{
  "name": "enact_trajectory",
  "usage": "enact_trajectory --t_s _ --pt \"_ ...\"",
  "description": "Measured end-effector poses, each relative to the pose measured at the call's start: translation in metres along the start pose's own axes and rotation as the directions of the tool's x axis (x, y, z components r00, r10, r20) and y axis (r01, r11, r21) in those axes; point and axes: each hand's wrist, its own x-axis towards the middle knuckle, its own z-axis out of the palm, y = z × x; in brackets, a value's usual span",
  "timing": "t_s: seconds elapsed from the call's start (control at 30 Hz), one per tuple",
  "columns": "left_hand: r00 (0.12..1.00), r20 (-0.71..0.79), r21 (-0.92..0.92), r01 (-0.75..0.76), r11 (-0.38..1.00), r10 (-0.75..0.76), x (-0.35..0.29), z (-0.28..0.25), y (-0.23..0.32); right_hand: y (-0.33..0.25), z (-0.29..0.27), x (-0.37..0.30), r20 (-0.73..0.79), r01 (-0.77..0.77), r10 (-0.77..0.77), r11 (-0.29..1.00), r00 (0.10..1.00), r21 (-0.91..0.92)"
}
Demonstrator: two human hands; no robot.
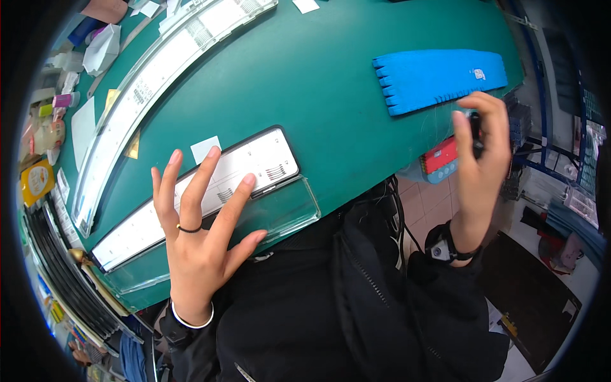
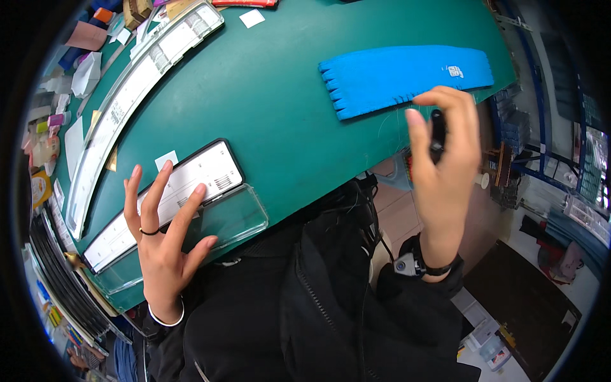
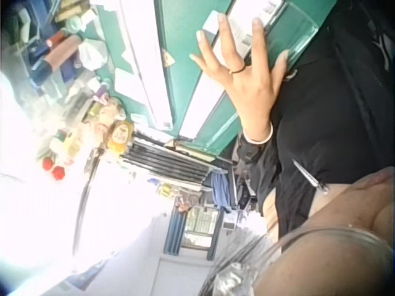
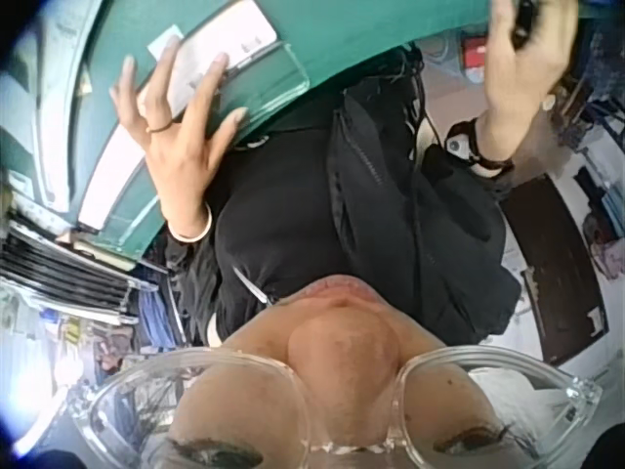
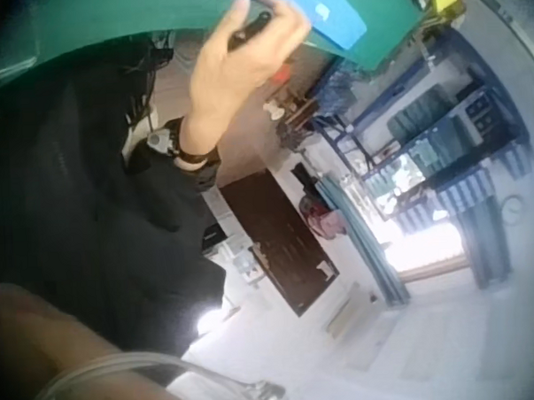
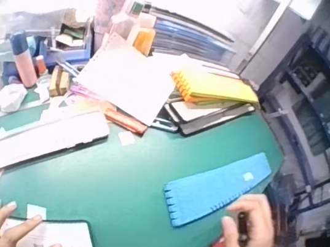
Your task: Assembling electronic or mechanical components on a workbench using hand tools.
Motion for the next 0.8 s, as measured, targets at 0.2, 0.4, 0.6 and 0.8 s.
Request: enact_trajectory --t_s 0.2,0.4,0.6,0.8 --pt "0.999 -0.045 -0.062 -0.014 0.998 0.012 0.003 0.0 0.001 0.009 0.016 0.003 0.003 0.051 -0.052 0.97 0.999 -0.238" --pt "0.998 -0.055 -0.089 -0.017 0.996 0.012 0.002 -0.002 0.001 -0.006 0.019 0.01 0.062 0.032 -0.007 0.909 0.998 -0.416" --pt "0.996 -0.085 -0.091 -0.027 0.996 0.019 0.002 0.0 0.001 -0.011 0.019 0.014 0.154 0.149 -0.067 0.77 0.986 -0.621" --pt "0.993 -0.117 -0.137 -0.037 0.99 0.021 0.002 -0.008 0.01 0.017 0.009 0.02 0.183 0.199 -0.139 0.908 0.973 -0.369"
